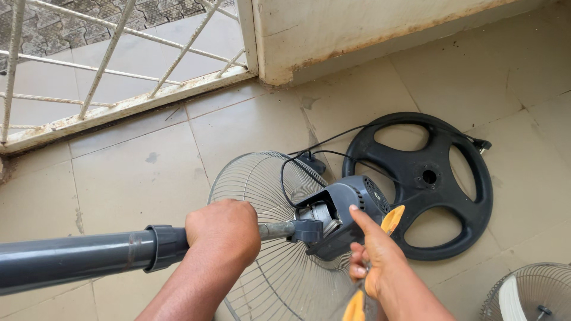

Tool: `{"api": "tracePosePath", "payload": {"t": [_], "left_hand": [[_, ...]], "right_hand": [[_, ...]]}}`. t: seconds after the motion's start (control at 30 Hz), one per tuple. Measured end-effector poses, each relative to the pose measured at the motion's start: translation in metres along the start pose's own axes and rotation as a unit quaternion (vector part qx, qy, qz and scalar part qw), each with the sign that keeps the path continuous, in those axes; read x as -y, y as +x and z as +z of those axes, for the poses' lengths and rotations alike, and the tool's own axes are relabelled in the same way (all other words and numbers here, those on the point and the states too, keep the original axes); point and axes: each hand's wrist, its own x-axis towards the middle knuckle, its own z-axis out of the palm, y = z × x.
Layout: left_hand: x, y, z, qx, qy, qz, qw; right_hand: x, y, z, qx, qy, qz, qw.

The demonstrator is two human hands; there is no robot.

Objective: The person assembles a standing fan by attaching the front grill to the motor housing, then connecting the motor assembly to the stand pole, and finally securing the pole to the base using screws.

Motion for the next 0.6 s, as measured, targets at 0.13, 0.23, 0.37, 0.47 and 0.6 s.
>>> {"api": "tracePosePath", "payload": {"t": [0.13,0.23,0.37,0.47,0.6], "left_hand": [[-0.001,0.001,0.002,-0.002,-0.007,-0.015,1.0],[-0.001,0.0,0.007,-0.013,0.006,-0.013,1.0],[0.001,0.0,0.012,-0.006,0.013,-0.02,1.0],[0.008,0.001,0.016,0.002,0.004,-0.031,1.0],[0.019,0.008,0.025,0.008,-0.016,-0.045,0.999]], "right_hand": [[0.007,-0.006,0.013,0.011,0.03,0.022,0.999],[0.01,-0.011,0.02,0.002,0.074,0.06,0.995],[0.015,-0.017,0.026,0.028,0.126,0.115,0.985],[0.015,-0.019,0.028,0.015,0.133,0.144,0.98],[0.005,-0.015,0.026,0.008,0.173,0.178,0.969]]}}
